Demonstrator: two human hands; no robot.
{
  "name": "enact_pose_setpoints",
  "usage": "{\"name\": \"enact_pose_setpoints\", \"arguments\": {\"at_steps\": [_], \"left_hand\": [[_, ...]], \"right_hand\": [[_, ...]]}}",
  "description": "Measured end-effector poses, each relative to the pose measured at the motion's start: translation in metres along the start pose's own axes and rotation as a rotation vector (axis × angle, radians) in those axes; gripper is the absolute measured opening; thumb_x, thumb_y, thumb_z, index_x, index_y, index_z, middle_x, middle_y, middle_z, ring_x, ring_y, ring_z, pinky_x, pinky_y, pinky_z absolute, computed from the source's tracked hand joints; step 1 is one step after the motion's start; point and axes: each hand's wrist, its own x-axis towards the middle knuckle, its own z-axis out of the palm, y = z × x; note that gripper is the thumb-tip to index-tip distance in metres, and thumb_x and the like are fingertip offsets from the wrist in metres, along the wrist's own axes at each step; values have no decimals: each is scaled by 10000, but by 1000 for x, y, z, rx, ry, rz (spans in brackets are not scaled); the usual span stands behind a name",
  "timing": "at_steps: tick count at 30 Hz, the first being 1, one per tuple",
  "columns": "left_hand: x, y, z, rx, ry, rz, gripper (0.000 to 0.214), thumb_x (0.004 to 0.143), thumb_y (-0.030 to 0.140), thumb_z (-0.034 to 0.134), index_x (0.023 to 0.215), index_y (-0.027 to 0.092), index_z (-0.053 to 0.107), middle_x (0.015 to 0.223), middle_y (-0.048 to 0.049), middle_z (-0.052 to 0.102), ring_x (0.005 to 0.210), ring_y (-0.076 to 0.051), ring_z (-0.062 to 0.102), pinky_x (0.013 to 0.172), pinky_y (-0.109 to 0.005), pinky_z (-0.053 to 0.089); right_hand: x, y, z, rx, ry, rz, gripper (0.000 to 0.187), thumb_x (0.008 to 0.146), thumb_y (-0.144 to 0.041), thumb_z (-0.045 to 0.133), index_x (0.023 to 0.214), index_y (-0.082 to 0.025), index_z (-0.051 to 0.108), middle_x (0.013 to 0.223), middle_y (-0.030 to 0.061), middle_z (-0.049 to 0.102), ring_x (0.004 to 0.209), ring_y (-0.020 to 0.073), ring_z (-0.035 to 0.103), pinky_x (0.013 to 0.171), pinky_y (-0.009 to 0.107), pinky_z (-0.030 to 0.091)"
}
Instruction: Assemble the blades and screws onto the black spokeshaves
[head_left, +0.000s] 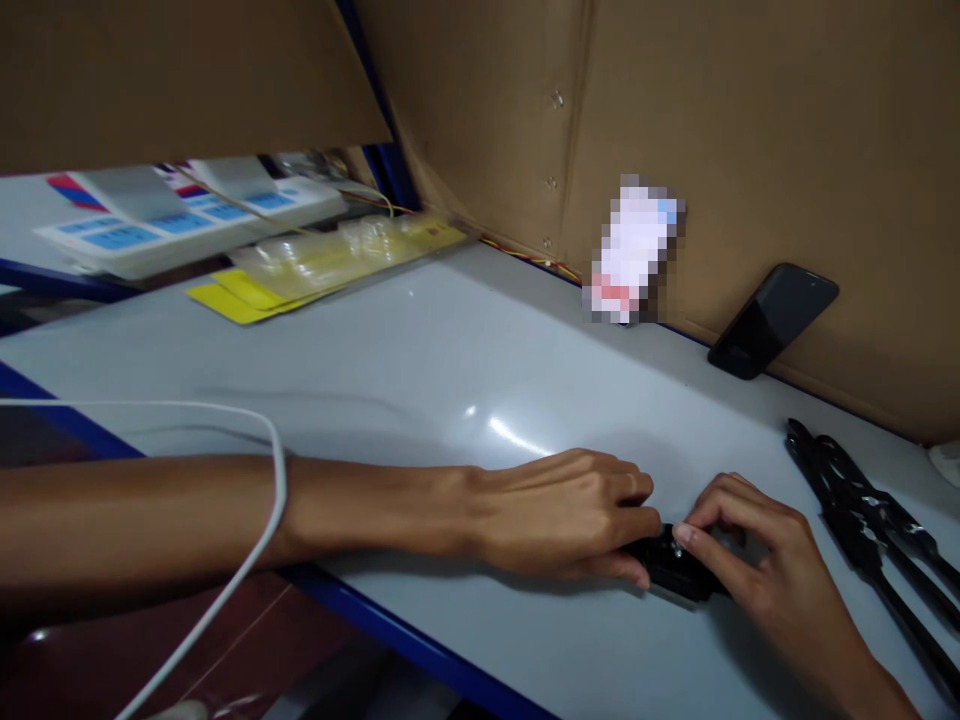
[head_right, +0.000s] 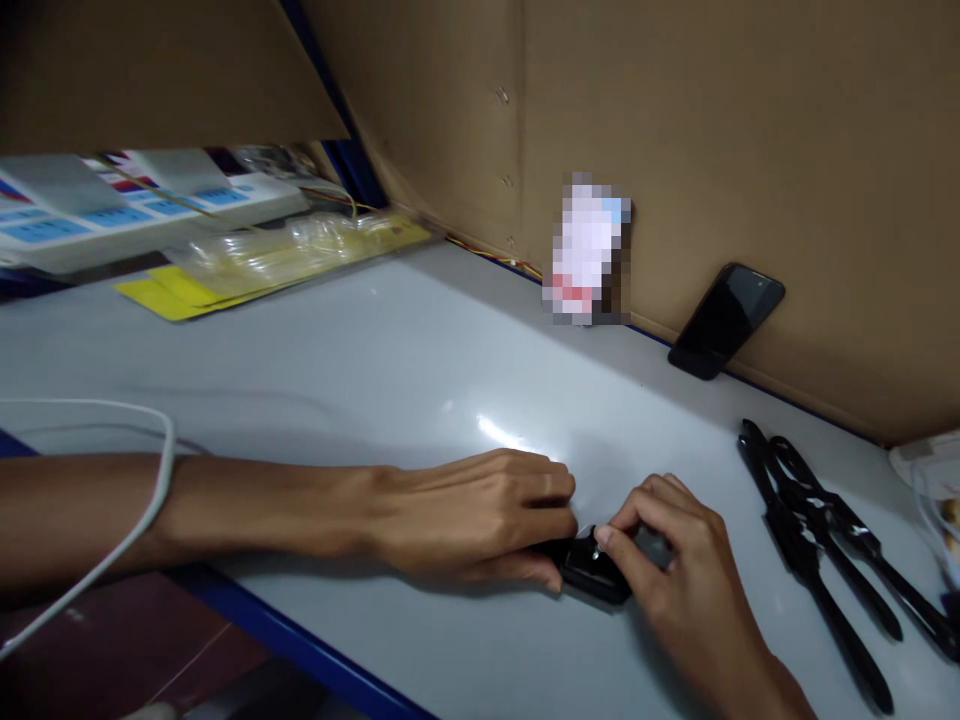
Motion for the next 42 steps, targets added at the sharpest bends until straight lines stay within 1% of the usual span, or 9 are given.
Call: {"name": "enact_pose_setpoints", "arguments": {"at_steps": [4, 7, 9, 13, 18, 29, 36, 39, 42], "left_hand": [[1, 1, 0, 9, -13, -4, 279, 967, 408, 659, 876, 145, 638, 820, -46, 605, 671, -167, 530, 626, -311, 465], [1, 0, 0, 12, -10, -5, 285, 962, 418, 665, 864, 152, 631, 814, -41, 599, 655, -162, 517, 603, -308, 449], [0, 0, 1, 9, 3, -5, 278, 963, 412, 665, 862, 156, 627, 811, -36, 596, 655, -158, 512, 598, -303, 447], [-2, -1, 1, -10, 37, 10, 250, 967, 387, 663, 889, 152, 630, 815, -33, 598, 657, -152, 507, 611, -300, 459], [-3, -3, 1, -18, 17, 23, 254, 968, 394, 660, 902, 151, 633, 825, -42, 597, 676, -163, 518, 624, -304, 462], [-2, -1, -1, -5, -29, 8, 255, 961, 406, 668, 920, 156, 644, 834, -42, 597, 683, -165, 525, 623, -295, 456], [-4, -3, 1, -22, 13, 35, 231, 966, 371, 664, 893, 154, 646, 810, -34, 576, 656, -156, 495, 601, -291, 444], [-3, -3, 0, -21, 12, 33, 237, 969, 378, 658, 901, 151, 647, 816, -35, 575, 660, -157, 496, 613, -291, 451], [-3, -2, 0, -13, 5, 27, 235, 973, 372, 652, 896, 151, 646, 827, -37, 582, 669, -159, 502, 625, -288, 458]], "right_hand": [[-9, -7, 9, -303, 148, -275, 238, 940, -116, 565, 732, -207, 494, 705, 0, 492, 689, 152, 434, 627, 316, 365], [-12, -11, 15, -460, 224, -351, 273, 917, -70, 561, 706, -215, 465, 670, 2, 438, 672, 164, 375, 628, 345, 331], [-12, -11, 16, -454, 228, -348, 293, 921, -64, 557, 688, -214, 463, 660, 3, 436, 663, 161, 378, 618, 344, 333], [-10, -10, 5, -277, 194, -296, 323, 939, -77, 571, 655, -200, 480, 638, -16, 437, 610, 124, 408, 573, 307, 363], [-9, -13, -4, -80, 110, -285, 164, 961, -106, 566, 935, -205, 694, 738, 0, 549, 650, 120, 548, 546, 262, 455], [-12, -5, -5, -192, 131, -341, 172, 929, -58, 560, 831, -176, 637, 727, 15, 545, 658, 136, 515, 562, 299, 428], [-14, -10, 0, -144, 56, -402, 155, 906, -28, 591, 864, -165, 650, 745, 22, 547, 673, 129, 495, 562, 278, 423], [-15, -9, 2, -158, 98, -407, 160, 922, -27, 589, 969, -157, 668, 747, 18, 541, 682, 129, 485, 579, 279, 416], [-17, -8, 3, -218, 159, -371, 152, 918, -19, 585, 897, -150, 660, 730, 18, 528, 681, 135, 462, 596, 298, 402]]}}
